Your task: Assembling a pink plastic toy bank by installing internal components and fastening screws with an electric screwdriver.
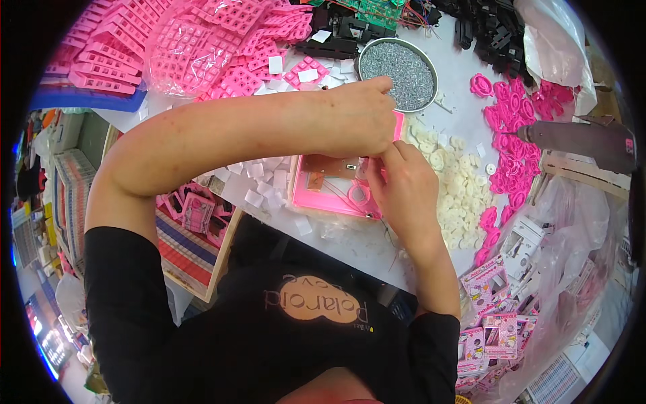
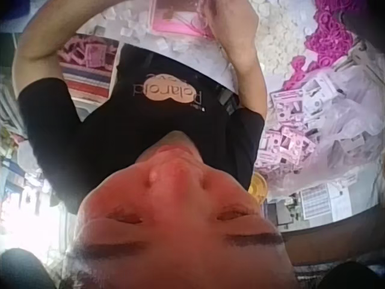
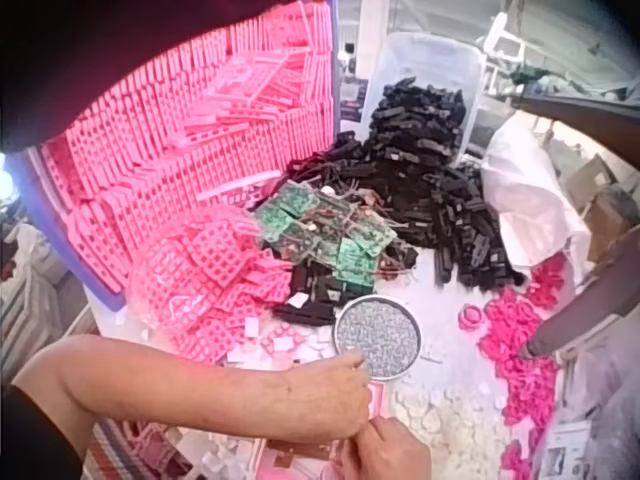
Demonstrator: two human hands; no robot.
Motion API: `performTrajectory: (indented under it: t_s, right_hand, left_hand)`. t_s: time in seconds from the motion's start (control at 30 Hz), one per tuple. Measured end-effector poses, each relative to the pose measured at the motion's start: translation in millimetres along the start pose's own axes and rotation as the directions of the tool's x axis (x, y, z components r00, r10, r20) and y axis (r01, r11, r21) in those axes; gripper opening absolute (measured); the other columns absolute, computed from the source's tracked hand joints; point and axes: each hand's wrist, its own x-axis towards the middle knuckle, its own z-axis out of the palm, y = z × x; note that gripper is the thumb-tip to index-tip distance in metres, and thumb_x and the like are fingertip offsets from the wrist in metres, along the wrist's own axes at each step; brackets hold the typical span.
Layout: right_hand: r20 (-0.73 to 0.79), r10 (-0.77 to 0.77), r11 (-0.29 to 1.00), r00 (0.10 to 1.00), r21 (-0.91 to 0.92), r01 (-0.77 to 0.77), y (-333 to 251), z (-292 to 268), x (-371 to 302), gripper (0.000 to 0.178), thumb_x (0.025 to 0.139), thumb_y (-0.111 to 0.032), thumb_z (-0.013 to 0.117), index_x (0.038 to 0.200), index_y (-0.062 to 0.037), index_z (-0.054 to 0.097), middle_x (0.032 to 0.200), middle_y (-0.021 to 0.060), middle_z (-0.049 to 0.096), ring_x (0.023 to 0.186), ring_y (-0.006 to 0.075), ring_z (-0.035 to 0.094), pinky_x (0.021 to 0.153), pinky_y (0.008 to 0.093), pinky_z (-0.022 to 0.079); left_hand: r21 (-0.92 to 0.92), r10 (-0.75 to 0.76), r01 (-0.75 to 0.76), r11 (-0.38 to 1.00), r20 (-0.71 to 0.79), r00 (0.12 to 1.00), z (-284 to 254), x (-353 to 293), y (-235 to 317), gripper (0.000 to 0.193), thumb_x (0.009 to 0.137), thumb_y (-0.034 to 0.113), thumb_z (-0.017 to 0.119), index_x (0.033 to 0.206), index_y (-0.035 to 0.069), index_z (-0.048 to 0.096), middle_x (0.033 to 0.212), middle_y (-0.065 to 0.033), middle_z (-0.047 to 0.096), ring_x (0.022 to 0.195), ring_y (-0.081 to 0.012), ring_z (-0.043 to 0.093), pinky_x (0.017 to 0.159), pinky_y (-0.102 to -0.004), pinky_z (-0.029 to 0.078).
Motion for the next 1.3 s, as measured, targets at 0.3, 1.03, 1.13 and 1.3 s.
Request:
performTrajectory:
  t_s: [0.3, 1.03, 1.13, 1.3]
  right_hand:
    - [-0.089, -0.04, 0.999, 0.995, -0.006, 0.04, 2, 1, 3, 0.011, 0.083, -0.003, 0.069, 0.093, -0.0034, 0.064, 0.085, 0.0123, 0.06, 0.08, 0.032, 0.056, 0.07, 0.0415, 0.048]
    - [-0.018, -0.194, 0.976, 0.981, 0.094, 0.195, 22, 2, 18, 0.022, 0.076, -0.008, 0.077, 0.098, -0.005, 0.073, 0.105, 0.0077, 0.064, 0.1, 0.0312, 0.053, 0.085, 0.0409, 0.046]
    - [-0.001, -0.178, 0.982, 0.984, -0.057, 0.178, 1, 1, 5, 0.021, 0.08, -0.004, 0.073, 0.101, -0.0037, 0.075, 0.11, 0.0099, 0.067, 0.098, 0.0321, 0.055, 0.085, 0.0403, 0.049]
    - [0.068, -0.208, 0.97, 0.976, -0.114, 0.215, -2, 1, 8, 0.024, 0.081, -0.004, 0.073, 0.104, -0.0041, 0.075, 0.111, 0.0114, 0.067, 0.099, 0.0326, 0.057, 0.082, 0.0404, 0.051]
  left_hand:
    - [-0.217, -0.252, 0.294, 0.931, 0.203, 0.946, -1, 2, 8, 0.006, 0.072, 0.014, 0.074, 0.075, 0.01, 0.073, 0.079, -0.0033, 0.067, 0.09, -0.0235, 0.065, 0.082, -0.0415, 0.047]
    - [-0.581, -0.433, 0.383, 0.719, 0.058, 0.9, 13, -19, -8, 0.007, 0.076, 0.015, 0.072, 0.079, 0.009, 0.072, 0.09, -0.0068, 0.063, 0.093, -0.0272, 0.066, 0.08, -0.0492, 0.046]
    - [-0.497, -0.443, 0.437, 0.75, 0.113, 0.889, 13, -9, -7, 0.006, 0.075, 0.014, 0.072, 0.08, 0.011, 0.074, 0.09, -0.0062, 0.064, 0.091, -0.0273, 0.067, 0.08, -0.0482, 0.046]
    - [-0.358, -0.415, 0.417, 0.835, 0.086, 0.906, 7, 0, -3, 0.009, 0.072, 0.014, 0.072, 0.079, 0.01, 0.076, 0.085, -0.0099, 0.069, 0.083, -0.0284, 0.069, 0.076, -0.0464, 0.046]
